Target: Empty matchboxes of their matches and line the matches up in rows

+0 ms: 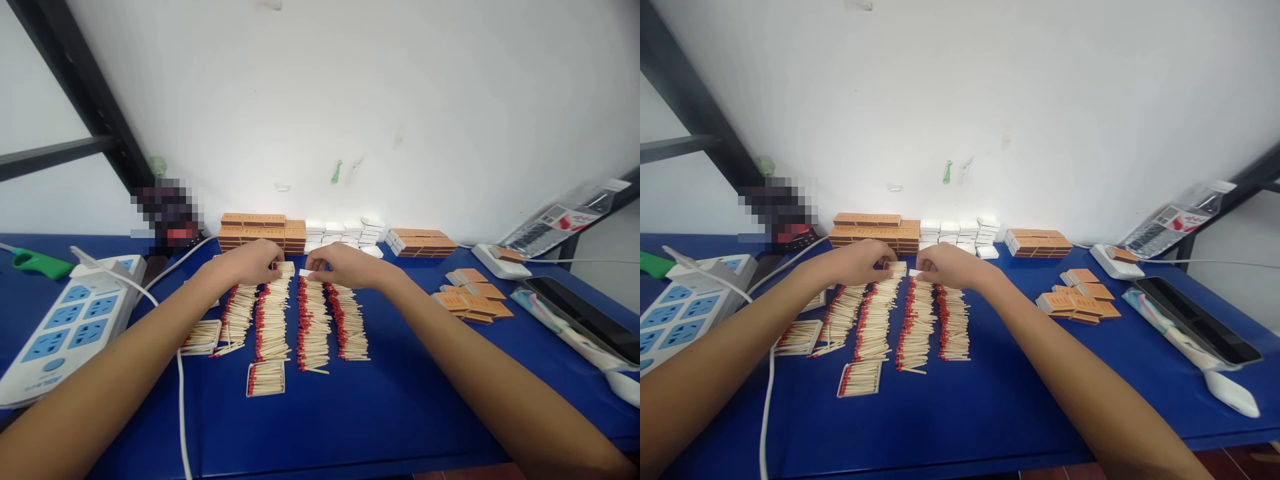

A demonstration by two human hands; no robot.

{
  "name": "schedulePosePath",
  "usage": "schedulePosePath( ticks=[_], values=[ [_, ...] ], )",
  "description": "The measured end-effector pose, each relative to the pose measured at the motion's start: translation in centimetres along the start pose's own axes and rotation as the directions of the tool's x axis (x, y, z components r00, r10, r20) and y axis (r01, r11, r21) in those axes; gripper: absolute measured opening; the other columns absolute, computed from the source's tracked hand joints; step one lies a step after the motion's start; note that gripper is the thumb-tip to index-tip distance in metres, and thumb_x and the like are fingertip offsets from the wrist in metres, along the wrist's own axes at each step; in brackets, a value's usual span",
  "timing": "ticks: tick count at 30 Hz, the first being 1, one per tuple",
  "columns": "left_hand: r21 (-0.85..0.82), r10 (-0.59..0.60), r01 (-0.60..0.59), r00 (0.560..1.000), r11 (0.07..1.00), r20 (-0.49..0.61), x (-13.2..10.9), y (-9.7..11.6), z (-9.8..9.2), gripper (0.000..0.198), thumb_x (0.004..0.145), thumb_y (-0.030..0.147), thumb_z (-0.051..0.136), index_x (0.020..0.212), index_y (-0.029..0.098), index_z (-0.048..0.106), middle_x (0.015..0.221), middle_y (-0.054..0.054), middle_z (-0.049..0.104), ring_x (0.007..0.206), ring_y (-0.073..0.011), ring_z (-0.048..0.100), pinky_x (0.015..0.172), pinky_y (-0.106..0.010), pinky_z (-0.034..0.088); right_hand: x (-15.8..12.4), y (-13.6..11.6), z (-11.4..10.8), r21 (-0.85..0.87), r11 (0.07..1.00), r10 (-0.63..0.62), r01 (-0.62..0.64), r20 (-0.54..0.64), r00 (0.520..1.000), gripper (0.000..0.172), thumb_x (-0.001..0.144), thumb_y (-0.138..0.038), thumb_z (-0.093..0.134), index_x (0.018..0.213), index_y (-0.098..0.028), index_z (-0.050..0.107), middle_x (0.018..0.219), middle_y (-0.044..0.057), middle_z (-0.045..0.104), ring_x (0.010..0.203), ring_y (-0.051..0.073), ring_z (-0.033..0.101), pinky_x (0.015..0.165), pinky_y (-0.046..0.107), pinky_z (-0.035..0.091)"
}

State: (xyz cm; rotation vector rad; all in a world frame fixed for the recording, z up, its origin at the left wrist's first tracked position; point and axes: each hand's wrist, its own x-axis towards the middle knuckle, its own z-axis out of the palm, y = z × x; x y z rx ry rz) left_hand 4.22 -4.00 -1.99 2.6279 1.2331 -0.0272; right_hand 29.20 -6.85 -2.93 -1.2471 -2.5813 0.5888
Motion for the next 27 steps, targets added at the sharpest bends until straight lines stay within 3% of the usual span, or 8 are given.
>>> schedulePosePath(
  ticks=[4, 10, 16, 22, 27],
  values=[
    [0.0, -0.008, 0.008, 1.0, 1.0, 0.01, -0.2, 0.4, -0.4, 0.022, 0.086, 0.031, 0.066, 0.102, 0.019, 0.076, 0.102, -0.009, 0.079, 0.085, -0.0233, 0.069, 0.069, -0.032, 0.045, 0.0, 0.1, 0.0, 0.01, 1.0, 0.003, -0.003, -0.004, 1.0, 0.008, 0.095, -0.03, 0.07, 0.094, -0.022, 0.071, 0.092, 0.006, 0.078, 0.08, 0.019, 0.069, 0.069, 0.033, 0.049],
    [-0.036, 0.043, -0.045, 0.997, 0.998, -0.07, 0.2, 0.2, -0.4, 0.024, 0.086, 0.03, 0.067, 0.105, 0.016, 0.074, 0.095, -0.009, 0.077, 0.08, -0.0224, 0.068, 0.067, -0.031, 0.043, 0.2, 1.0, 0.3, 0.041, 0.999, 0.027, -0.025, -0.036, 0.999, 0.015, 0.096, -0.034, 0.065, 0.103, -0.021, 0.07, 0.098, 0.008, 0.078, 0.086, 0.022, 0.07, 0.072, 0.034, 0.05],
    [0.098, 0.115, -0.099, 0.979, 0.99, -0.169, 0.8, -0.9, 0.6, 0.022, 0.088, 0.021, 0.063, 0.105, 0.016, 0.075, 0.112, -0.013, 0.073, 0.1, -0.026, 0.067, 0.083, -0.034, 0.047, 0.3, 1.3, 0.4, 0.043, 0.999, 0.007, -0.004, -0.069, 0.998, 0.013, 0.096, -0.033, 0.064, 0.098, -0.021, 0.07, 0.095, 0.008, 0.077, 0.085, 0.022, 0.07, 0.074, 0.035, 0.051],
    [0.086, 0.059, -0.046, 0.986, 0.995, -0.154, 0.6, -0.3, 0.5, 0.029, 0.084, 0.011, 0.068, 0.112, 0.016, 0.071, 0.115, -0.011, 0.073, 0.101, -0.0244, 0.067, 0.08, -0.031, 0.046, 0.2, 1.1, 0.2, 0.037, 0.999, 0.022, -0.02, -0.061, 0.998, 0.013, 0.094, -0.033, 0.066, 0.095, -0.022, 0.071, 0.092, 0.007, 0.078, 0.082, 0.021, 0.069, 0.071, 0.035, 0.05],
    [0.041, 0.018, -0.012, 0.99, 0.999, -0.137, 0.7, 0.0, 0.2, 0.028, 0.082, 0.017, 0.078, 0.108, 0.018, 0.07, 0.109, -0.008, 0.076, 0.098, -0.0244, 0.067, 0.078, -0.031, 0.045, 0.2, 1.0, 0.2, 0.054, 0.998, 0.037, -0.034, -0.058, 0.998, 0.014, 0.093, -0.036, 0.068, 0.092, -0.022, 0.07, 0.09, 0.007, 0.077, 0.081, 0.021, 0.07, 0.071, 0.035, 0.05]
  ],
)
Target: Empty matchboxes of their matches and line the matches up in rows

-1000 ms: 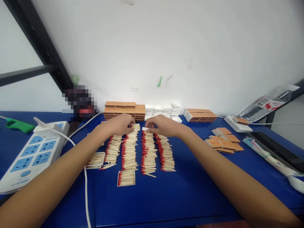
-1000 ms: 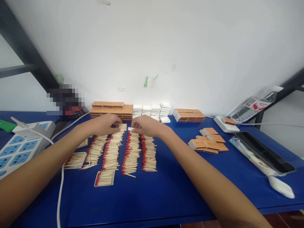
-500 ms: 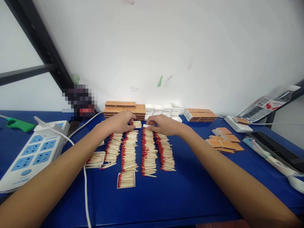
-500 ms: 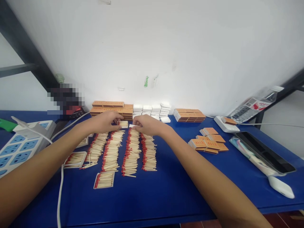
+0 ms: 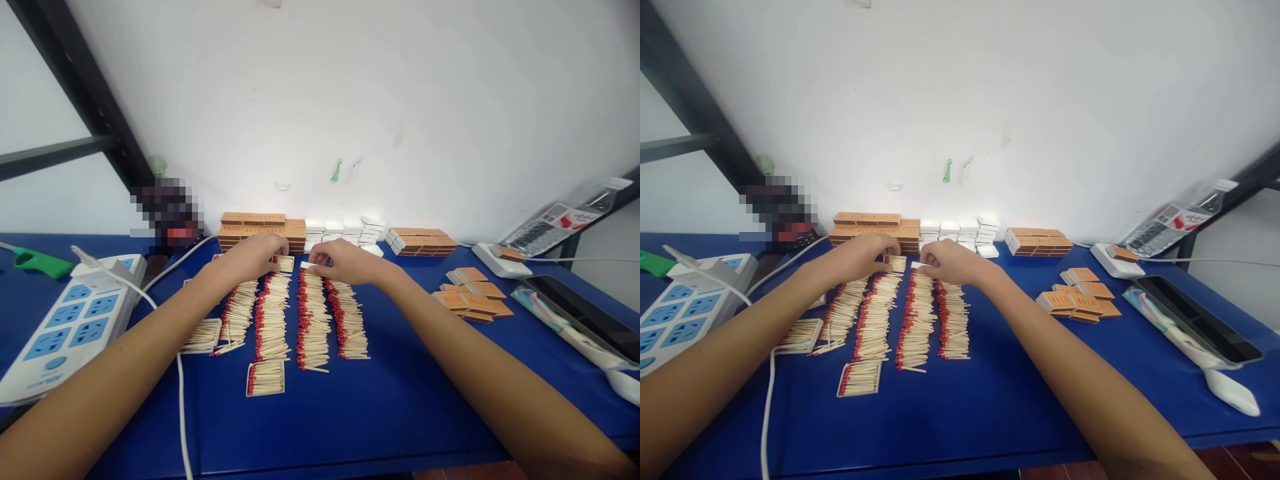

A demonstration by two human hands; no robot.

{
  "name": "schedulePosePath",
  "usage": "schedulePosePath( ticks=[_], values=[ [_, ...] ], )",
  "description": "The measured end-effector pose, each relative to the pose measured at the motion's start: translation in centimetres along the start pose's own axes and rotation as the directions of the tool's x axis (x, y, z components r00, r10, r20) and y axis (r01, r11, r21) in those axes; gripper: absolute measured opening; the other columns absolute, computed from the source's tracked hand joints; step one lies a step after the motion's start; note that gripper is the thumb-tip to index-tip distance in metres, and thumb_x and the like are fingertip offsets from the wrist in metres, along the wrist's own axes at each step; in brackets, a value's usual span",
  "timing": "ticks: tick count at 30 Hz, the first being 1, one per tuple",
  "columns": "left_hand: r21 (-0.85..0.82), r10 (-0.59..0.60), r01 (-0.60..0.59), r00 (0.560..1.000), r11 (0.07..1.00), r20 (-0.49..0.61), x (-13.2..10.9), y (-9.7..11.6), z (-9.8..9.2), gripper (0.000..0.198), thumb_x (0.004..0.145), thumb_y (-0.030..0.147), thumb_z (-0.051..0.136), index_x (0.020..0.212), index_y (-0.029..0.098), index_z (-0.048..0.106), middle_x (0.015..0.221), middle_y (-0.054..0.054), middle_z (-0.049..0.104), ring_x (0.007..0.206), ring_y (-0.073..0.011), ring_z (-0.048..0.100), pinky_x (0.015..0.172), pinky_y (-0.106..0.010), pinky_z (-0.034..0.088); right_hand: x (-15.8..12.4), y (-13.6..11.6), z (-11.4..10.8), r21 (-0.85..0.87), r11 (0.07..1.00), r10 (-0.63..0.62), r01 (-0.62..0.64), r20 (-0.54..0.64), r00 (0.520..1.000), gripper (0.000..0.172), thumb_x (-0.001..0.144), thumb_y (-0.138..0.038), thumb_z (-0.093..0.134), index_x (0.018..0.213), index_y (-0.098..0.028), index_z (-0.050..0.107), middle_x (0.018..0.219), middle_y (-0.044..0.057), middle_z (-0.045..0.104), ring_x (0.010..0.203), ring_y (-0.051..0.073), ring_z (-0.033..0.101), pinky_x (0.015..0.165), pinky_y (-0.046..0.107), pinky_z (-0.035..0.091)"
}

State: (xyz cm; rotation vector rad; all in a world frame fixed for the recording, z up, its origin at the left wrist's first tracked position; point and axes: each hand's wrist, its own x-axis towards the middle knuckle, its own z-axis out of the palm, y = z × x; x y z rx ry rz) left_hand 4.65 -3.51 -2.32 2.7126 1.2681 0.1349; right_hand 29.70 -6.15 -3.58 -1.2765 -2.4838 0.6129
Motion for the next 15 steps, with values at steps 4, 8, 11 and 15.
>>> schedulePosePath(
  ticks=[4, 8, 11, 15],
  values=[
    [-0.065, 0.036, -0.033, 0.998, 0.997, 0.054, -0.2, -0.3, -0.5, 0.017, 0.087, 0.029, 0.076, 0.101, 0.019, 0.075, 0.104, -0.007, 0.078, 0.093, -0.0229, 0.068, 0.075, -0.031, 0.044, -0.1, 0.3, 0.0, 0.019, 1.0, 0.014, -0.014, 0.003, 1.0, 0.017, 0.092, -0.04, 0.071, 0.092, -0.022, 0.068, 0.091, 0.007, 0.077, 0.081, 0.021, 0.069, 0.072, 0.036, 0.052],
    [-0.184, 0.118, -0.085, 0.977, 0.979, 0.176, -0.6, -0.4, -1.5, 0.026, 0.096, 0.043, 0.066, 0.103, 0.023, 0.081, 0.103, -0.005, 0.081, 0.087, -0.0203, 0.07, 0.074, -0.031, 0.045, -0.2, 0.4, -0.1, 0.004, 1.0, 0.015, -0.015, 0.019, 1.0, 0.02, 0.091, -0.042, 0.072, 0.094, -0.023, 0.067, 0.094, 0.008, 0.076, 0.085, 0.022, 0.069, 0.073, 0.036, 0.051],
    [-0.184, 0.11, -0.072, 0.972, 0.98, 0.206, -0.7, -0.6, -1.8, 0.03, 0.097, 0.043, 0.062, 0.109, 0.024, 0.082, 0.107, -0.006, 0.081, 0.088, -0.021, 0.071, 0.074, -0.032, 0.046, -0.2, 0.4, -0.2, -0.01, 1.0, 0.017, -0.016, 0.026, 1.0, 0.022, 0.091, -0.043, 0.073, 0.094, -0.023, 0.066, 0.097, 0.008, 0.075, 0.088, 0.023, 0.068, 0.075, 0.037, 0.052],
    [-0.174, 0.069, -0.027, 0.969, 0.984, 0.238, -0.7, -0.7, -1.6, 0.032, 0.095, 0.043, 0.064, 0.115, 0.026, 0.08, 0.113, -0.007, 0.08, 0.09, -0.0219, 0.07, 0.076, -0.032, 0.046, -0.1, 0.7, 0.0, 0.046, 0.999, 0.024, -0.026, 0.037, 0.999, 0.027, 0.09, -0.046, 0.075, 0.097, -0.023, 0.065, 0.097, 0.008, 0.075, 0.087, 0.023, 0.068, 0.076, 0.037, 0.053]
  ],
)
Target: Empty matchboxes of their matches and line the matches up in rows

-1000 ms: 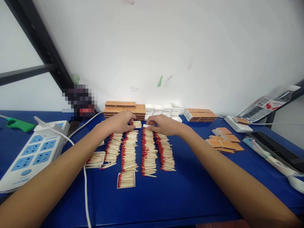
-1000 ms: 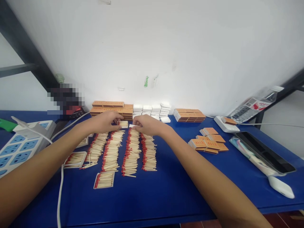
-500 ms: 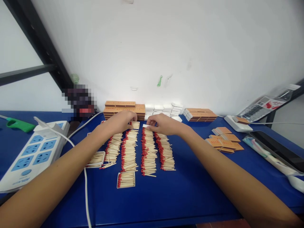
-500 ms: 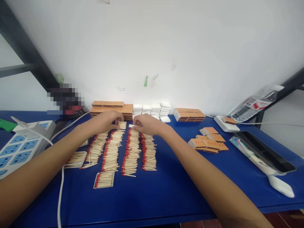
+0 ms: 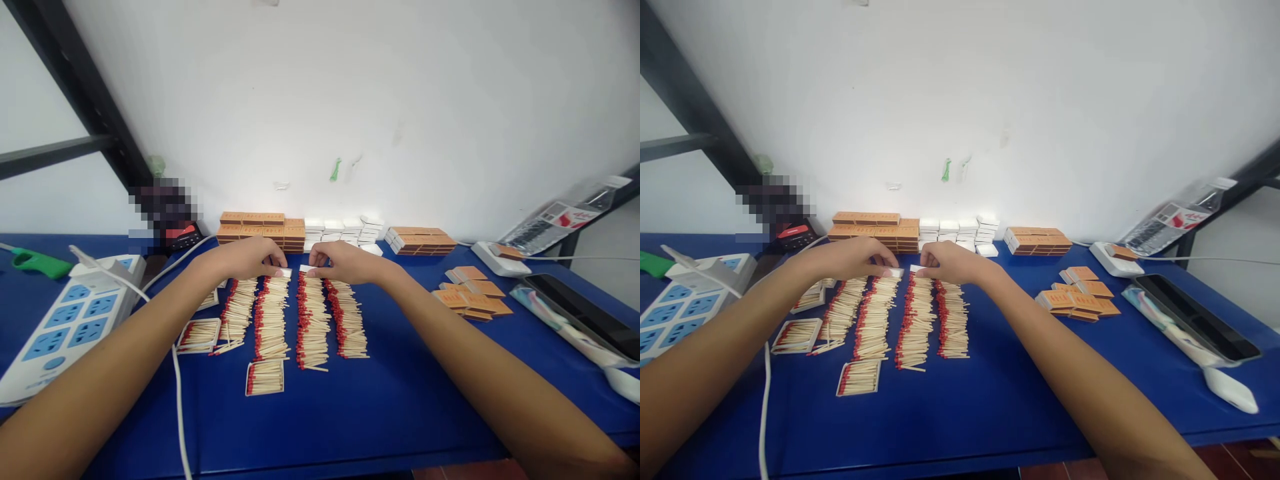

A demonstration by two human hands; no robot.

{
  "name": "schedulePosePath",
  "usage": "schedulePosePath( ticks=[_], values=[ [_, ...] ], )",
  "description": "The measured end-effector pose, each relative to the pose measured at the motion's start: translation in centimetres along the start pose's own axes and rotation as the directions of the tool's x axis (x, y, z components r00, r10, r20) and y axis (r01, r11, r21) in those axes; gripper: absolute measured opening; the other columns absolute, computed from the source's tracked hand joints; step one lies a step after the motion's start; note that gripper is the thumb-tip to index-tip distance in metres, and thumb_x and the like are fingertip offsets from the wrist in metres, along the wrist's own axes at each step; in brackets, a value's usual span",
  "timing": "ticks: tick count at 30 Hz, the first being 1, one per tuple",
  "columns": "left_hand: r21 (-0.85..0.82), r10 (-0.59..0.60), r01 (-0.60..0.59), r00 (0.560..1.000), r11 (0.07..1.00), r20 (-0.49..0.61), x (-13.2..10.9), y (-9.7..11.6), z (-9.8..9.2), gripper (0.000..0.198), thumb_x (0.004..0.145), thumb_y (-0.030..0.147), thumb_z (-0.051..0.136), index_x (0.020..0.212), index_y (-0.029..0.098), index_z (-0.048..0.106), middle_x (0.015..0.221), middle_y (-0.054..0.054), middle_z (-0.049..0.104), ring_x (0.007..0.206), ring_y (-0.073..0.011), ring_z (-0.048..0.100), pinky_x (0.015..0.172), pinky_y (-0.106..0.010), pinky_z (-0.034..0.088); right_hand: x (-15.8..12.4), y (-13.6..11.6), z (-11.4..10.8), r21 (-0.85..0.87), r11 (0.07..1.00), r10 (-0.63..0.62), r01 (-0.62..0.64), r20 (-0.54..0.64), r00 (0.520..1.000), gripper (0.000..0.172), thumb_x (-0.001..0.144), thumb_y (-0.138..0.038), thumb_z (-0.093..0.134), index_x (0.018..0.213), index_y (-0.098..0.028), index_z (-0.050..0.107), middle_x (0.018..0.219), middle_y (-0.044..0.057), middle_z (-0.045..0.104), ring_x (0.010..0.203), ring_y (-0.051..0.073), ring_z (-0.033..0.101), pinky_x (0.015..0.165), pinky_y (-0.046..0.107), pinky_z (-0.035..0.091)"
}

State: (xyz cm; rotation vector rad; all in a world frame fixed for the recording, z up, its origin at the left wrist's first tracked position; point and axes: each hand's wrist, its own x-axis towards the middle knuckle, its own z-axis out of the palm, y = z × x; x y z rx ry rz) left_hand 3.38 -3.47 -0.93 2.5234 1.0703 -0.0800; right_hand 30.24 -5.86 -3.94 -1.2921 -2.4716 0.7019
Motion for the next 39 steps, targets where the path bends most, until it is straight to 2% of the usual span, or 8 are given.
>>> schedulePosePath(
  ticks=[5, 9, 12, 17, 21, 27, 33, 39],
  values=[
    [0.006, 0.003, -0.003, 1.0, 1.0, 0.017, 0.1, -0.2, 0.1, 0.037, 0.096, 0.041, 0.06, 0.125, 0.025, 0.077, 0.117, -0.009, 0.079, 0.092, -0.0208, 0.069, 0.077, -0.03, 0.045, 0.2, 0.7, 0.4, 0.063, 0.998, 0.021, -0.022, 0.018, 1.0, 0.033, 0.089, -0.047, 0.075, 0.108, -0.023, 0.063, 0.103, 0.009, 0.075, 0.094, 0.024, 0.07, 0.083, 0.039, 0.055],
    [-0.011, 0.084, -0.084, 0.994, 0.996, 0.062, -0.1, 0.0, -0.2, 0.034, 0.096, 0.041, 0.057, 0.116, 0.025, 0.08, 0.106, -0.007, 0.081, 0.09, -0.0207, 0.067, 0.079, -0.029, 0.045, 0.2, 0.7, 0.5, 0.019, 1.0, 0.011, -0.011, 0.013, 1.0, 0.031, 0.092, -0.046, 0.072, 0.109, -0.021, 0.065, 0.109, 0.011, 0.075, 0.099, 0.025, 0.068, 0.086, 0.04, 0.055],
    [-0.014, 0.086, -0.085, 0.993, 0.996, 0.083, -0.4, 0.4, -0.3, 0.032, 0.095, 0.039, 0.057, 0.111, 0.026, 0.081, 0.105, -0.007, 0.081, 0.089, -0.0215, 0.068, 0.079, -0.031, 0.045, 0.2, 0.5, 0.5, 0.016, 1.0, 0.002, -0.002, 0.023, 1.0, 0.028, 0.092, -0.045, 0.071, 0.106, -0.021, 0.066, 0.106, 0.011, 0.076, 0.096, 0.025, 0.068, 0.085, 0.04, 0.055],
    [0.024, -0.008, 0.007, 0.999, 1.0, 0.051, -0.5, 0.4, -0.1, 0.043, 0.094, 0.038, 0.059, 0.132, 0.022, 0.072, 0.122, -0.011, 0.078, 0.098, -0.0239, 0.07, 0.079, -0.031, 0.047, 0.2, 0.4, 0.6, 0.05, 0.999, 0.016, -0.018, 0.034, 0.999, 0.031, 0.091, -0.045, 0.072, 0.11, -0.021, 0.064, 0.105, 0.011, 0.075, 0.095, 0.024, 0.068, 0.085, 0.04, 0.055],
    [-0.031, -0.046, 0.047, 0.999, 0.998, 0.011, -0.2, 0.1, 0.1, 0.054, 0.093, 0.037, 0.06, 0.143, 0.017, 0.063, 0.121, -0.014, 0.077, 0.094, -0.0231, 0.071, 0.073, -0.029, 0.047, 0.1, 0.6, 0.6, 0.08, 0.997, 0.012, -0.013, 0.015, 1.0, 0.038, 0.09, -0.048, 0.073, 0.115, -0.021, 0.063, 0.107, 0.01, 0.073, 0.094, 0.024, 0.067, 0.084, 0.04, 0.055],
    [-0.084, 0.035, -0.031, 0.998, 0.996, 0.046, 0.1, -0.3, 0.2, 0.036, 0.093, 0.038, 0.06, 0.122, 0.023, 0.076, 0.115, -0.009, 0.079, 0.093, -0.0216, 0.072, 0.075, -0.028, 0.048, 0.1, 0.5, 0.4, 0.083, 0.996, 0.029, -0.03, 0.015, 0.999, 0.039, 0.09, -0.048, 0.073, 0.116, -0.02, 0.062, 0.108, 0.012, 0.072, 0.096, 0.024, 0.066, 0.084, 0.04, 0.055],
    [-0.055, -0.012, 0.013, 1.0, 0.998, 0.017, 0.0, -0.2, 0.3, 0.052, 0.094, 0.037, 0.057, 0.142, 0.017, 0.064, 0.126, -0.014, 0.075, 0.104, -0.0232, 0.071, 0.081, -0.029, 0.05, 0.0, 0.0, -0.3, 0.132, 0.991, 0.014, -0.014, -0.002, 1.0, 0.041, 0.088, -0.052, 0.074, 0.114, -0.021, 0.066, 0.107, 0.011, 0.073, 0.098, 0.024, 0.067, 0.082, 0.038, 0.055],
    [-0.069, -0.013, 0.013, 1.0, 0.998, 0.0, 0.3, -0.5, 0.5, 0.053, 0.092, 0.043, 0.062, 0.137, 0.016, 0.066, 0.128, -0.016, 0.074, 0.109, -0.025, 0.071, 0.084, -0.031, 0.051, 0.1, 0.1, -0.3, 0.159, 0.987, -0.015, 0.011, 0.025, 1.0, 0.033, 0.089, -0.048, 0.074, 0.108, -0.021, 0.068, 0.105, 0.01, 0.075, 0.096, 0.023, 0.069, 0.082, 0.038, 0.056]
  ],
)
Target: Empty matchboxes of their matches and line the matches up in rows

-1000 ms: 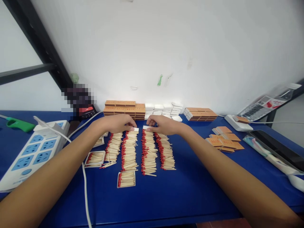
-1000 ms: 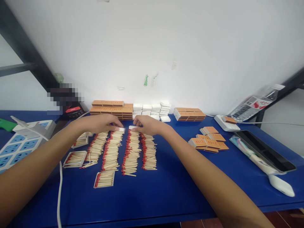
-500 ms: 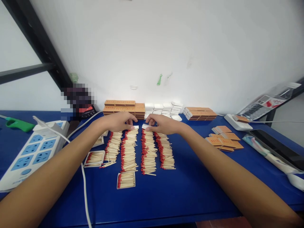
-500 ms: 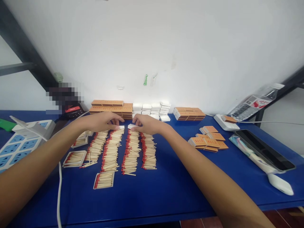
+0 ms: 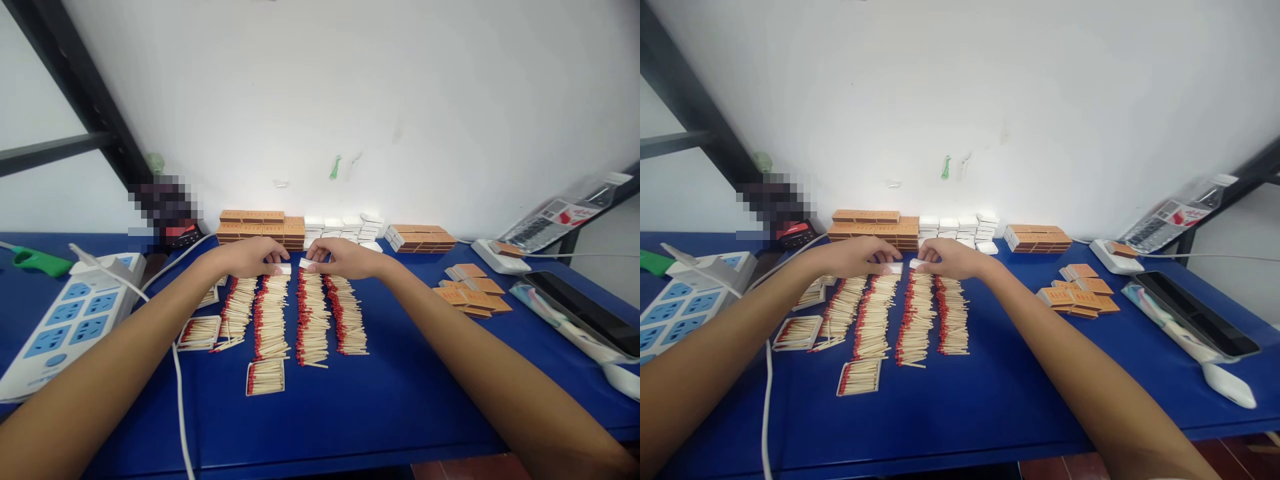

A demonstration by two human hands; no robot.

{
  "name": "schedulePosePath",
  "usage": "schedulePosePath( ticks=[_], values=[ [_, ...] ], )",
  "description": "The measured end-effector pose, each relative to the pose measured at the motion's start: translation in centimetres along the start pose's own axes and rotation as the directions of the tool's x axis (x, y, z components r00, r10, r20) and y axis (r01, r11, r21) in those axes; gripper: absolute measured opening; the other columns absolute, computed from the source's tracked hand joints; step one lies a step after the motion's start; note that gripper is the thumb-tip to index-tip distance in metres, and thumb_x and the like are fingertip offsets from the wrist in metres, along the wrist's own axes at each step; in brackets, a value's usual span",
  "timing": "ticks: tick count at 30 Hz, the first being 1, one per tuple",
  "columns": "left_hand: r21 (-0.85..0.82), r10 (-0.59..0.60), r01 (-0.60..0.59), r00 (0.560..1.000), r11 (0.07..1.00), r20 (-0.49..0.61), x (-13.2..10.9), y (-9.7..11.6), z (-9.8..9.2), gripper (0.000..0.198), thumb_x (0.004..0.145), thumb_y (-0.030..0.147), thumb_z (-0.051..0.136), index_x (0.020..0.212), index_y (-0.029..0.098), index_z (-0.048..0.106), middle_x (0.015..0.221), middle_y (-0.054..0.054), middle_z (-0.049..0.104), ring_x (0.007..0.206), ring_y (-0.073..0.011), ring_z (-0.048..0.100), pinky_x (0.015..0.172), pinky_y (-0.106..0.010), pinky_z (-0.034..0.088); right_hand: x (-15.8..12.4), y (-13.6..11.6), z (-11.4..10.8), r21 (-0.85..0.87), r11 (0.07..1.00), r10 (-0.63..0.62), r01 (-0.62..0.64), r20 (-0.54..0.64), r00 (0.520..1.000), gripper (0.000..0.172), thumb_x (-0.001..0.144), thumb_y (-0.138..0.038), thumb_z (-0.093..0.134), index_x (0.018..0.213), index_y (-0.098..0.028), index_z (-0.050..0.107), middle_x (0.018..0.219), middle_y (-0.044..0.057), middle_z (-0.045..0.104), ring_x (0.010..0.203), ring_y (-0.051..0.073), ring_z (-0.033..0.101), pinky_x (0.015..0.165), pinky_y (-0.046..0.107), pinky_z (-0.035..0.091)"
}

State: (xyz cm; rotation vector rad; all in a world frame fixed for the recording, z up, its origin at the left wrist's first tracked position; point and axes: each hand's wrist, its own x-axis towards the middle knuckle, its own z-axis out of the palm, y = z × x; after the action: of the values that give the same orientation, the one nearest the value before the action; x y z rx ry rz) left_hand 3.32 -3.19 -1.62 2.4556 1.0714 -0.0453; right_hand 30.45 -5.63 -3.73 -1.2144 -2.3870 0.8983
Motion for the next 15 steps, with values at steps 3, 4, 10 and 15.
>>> schedulePosePath(
  ticks=[3, 4, 10, 15],
  values=[
    [-0.021, -0.008, 0.007, 1.0, 1.0, -0.02, 0.21, -0.26, 0.12, 0.049, 0.092, 0.041, 0.063, 0.134, 0.016, 0.068, 0.124, -0.016, 0.076, 0.104, -0.0251, 0.072, 0.081, -0.032, 0.051, 0.07, 0.34, 0.1, -0.006, 1.0, -0.005, 0.005, -0.011, 1.0, 0.03, 0.09, -0.045, 0.074, 0.108, -0.021, 0.069, 0.107, 0.011, 0.075, 0.096, 0.024, 0.069, 0.083, 0.038, 0.056],
    [-0.029, -0.014, 0.013, 1.0, 0.999, -0.022, 0.25, -0.29, 0.14, 0.049, 0.092, 0.04, 0.064, 0.134, 0.015, 0.067, 0.122, -0.015, 0.076, 0.101, -0.0248, 0.072, 0.079, -0.031, 0.051, 0.09, 0.46, 0.1, -0.01, 1.0, -0.008, 0.008, -0.02, 1.0, 0.03, 0.091, -0.045, 0.074, 0.108, -0.021, 0.069, 0.108, 0.011, 0.075, 0.097, 0.023, 0.069, 0.083, 0.039, 0.057],
    [-0.065, 0.007, -0.008, 1.0, 0.998, -0.026, 0.2, -0.04, 0.11, 0.045, 0.092, 0.033, 0.062, 0.134, 0.018, 0.068, 0.125, -0.013, 0.077, 0.103, -0.0222, 0.073, 0.079, -0.029, 0.051, 0.31, 0.96, 0.1, 0.002, 0.999, -0.042, 0.042, -0.091, 0.995, 0.028, 0.091, -0.045, 0.073, 0.106, -0.021, 0.07, 0.107, 0.01, 0.075, 0.096, 0.023, 0.07, 0.087, 0.039, 0.057],
    [-0.103, 0.024, -0.03, 0.998, 0.994, -0.057, 0.27, 0.04, -0.04, 0.038, 0.093, 0.03, 0.058, 0.127, 0.02, 0.072, 0.123, -0.011, 0.079, 0.1, -0.0216, 0.073, 0.079, -0.03, 0.051, 0.35, 0.88, 0.06, 0.004, 0.998, -0.056, 0.057, -0.162, 0.985, 0.026, 0.091, -0.041, 0.072, 0.106, -0.021, 0.07, 0.108, 0.01, 0.074, 0.096, 0.023, 0.069, 0.085, 0.04, 0.057]
  ],
)
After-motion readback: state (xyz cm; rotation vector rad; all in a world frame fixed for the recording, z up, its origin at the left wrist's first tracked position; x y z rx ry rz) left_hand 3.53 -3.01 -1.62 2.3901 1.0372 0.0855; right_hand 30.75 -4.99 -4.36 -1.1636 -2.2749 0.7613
